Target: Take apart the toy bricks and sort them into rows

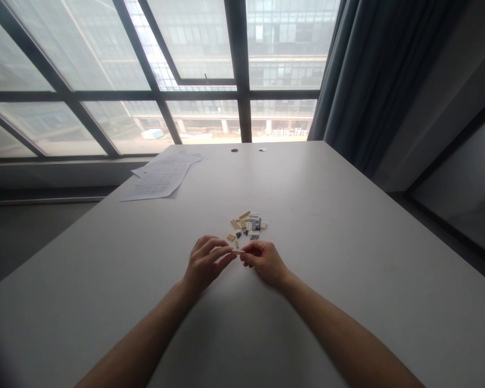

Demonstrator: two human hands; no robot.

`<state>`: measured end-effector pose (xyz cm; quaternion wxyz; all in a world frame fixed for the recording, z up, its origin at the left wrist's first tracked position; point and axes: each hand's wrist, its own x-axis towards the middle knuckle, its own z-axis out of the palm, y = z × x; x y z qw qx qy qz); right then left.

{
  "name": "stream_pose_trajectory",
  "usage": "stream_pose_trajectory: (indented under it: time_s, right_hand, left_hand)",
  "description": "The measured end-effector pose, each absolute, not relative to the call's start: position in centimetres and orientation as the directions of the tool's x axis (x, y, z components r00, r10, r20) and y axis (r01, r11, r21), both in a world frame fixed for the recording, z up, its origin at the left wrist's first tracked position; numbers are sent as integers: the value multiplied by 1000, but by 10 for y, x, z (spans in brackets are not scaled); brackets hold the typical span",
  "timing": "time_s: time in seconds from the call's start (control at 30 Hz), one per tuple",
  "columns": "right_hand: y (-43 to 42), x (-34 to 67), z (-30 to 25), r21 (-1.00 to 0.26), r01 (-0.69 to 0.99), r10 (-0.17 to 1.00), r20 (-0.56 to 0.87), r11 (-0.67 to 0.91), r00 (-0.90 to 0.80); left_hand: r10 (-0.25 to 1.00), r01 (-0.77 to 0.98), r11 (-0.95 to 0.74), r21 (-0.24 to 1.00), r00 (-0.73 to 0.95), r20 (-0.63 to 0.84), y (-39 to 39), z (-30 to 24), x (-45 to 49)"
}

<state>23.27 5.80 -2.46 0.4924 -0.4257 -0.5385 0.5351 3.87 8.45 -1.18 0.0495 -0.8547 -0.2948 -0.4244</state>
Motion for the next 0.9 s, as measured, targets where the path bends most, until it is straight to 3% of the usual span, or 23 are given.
stream_pose_trajectory:
  time_s: [0.27,0.63,0.9]
  right_hand:
    - [58,233,-27,-996,-45,984,84,78,-155]
    - [56,233,-26,-995,36,983,84,91,-165]
    - [56,234,-28,-986,106,981,109,127,-159]
  left_hand:
    - [387,516,-852,86,513,766,78,-9,34]
    - [384,565,-807,-172,724,574,75,-2,4]
    - [479,592,-793,-144,753,452,76,-7,9]
